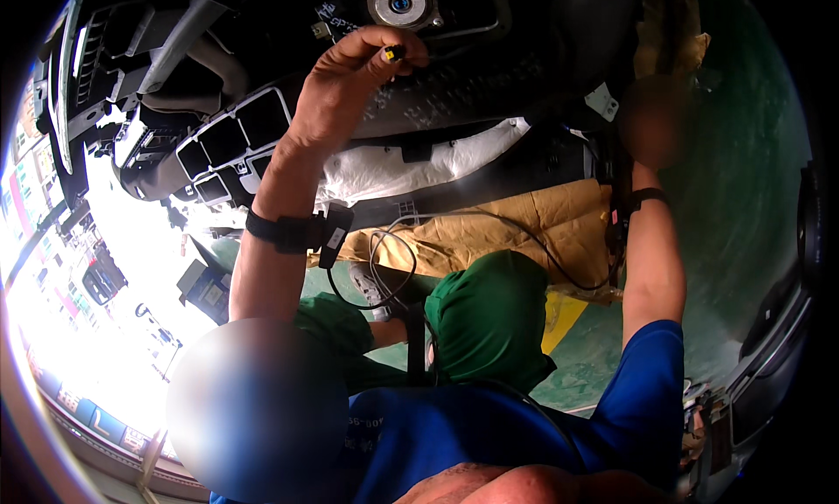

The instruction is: The person attaches components to a large black plastic car part by hand and using a screwdriver while kneeling on a workshop floor.

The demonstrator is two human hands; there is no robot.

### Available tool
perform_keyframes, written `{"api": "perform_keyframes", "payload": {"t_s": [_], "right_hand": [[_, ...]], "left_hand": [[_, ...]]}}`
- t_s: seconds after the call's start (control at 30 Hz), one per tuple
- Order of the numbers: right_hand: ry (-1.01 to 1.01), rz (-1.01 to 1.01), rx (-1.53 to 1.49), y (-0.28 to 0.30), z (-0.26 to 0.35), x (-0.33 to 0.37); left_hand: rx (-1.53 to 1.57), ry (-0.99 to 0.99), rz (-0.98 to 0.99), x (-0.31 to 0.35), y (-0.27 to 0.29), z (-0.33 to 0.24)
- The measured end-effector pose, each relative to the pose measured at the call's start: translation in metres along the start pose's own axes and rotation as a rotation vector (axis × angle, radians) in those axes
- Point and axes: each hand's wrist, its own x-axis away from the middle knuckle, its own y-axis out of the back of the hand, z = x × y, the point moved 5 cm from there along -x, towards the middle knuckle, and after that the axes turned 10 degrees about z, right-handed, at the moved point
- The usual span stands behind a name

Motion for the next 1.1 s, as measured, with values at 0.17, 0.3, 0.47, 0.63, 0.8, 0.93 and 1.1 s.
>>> {"api": "perform_keyframes", "payload": {"t_s": [0.17, 0.3, 0.47, 0.63, 0.8, 0.93, 1.1], "right_hand": [[-0.021, 0.073, -0.039, -0.007, -0.003, 0.001], [-0.041, -0.010, -0.267, 0.019, 0.009, -0.005], [0.002, -0.052, -0.206, 0.011, -0.004, -0.001], [-0.004, -0.048, -0.023, -0.019, -0.008, 0.008], [0.039, -0.030, 0.022, -0.011, 0.008, 0.000], [-0.037, -0.031, -0.038, -0.048, -0.016, 0.009], [0.026, 0.073, -0.009, -0.014, -0.002, 0.000]], "left_hand": [[0.239, -0.036, 0.154, -0.002, -0.013, -0.005], [0.291, -0.032, 0.168, 0.001, -0.009, -0.004], [0.300, -0.030, 0.189, 0.000, -0.010, 0.000], [0.070, 0.352, -0.142, 0.001, 0.000, 0.010], [-0.279, 0.317, -0.293, 0.006, 0.011, -0.002], [-0.564, 0.260, -0.370, -0.008, 0.023, -0.004], [-0.954, 0.166, -0.408, -0.009, 0.032, -0.013]]}}
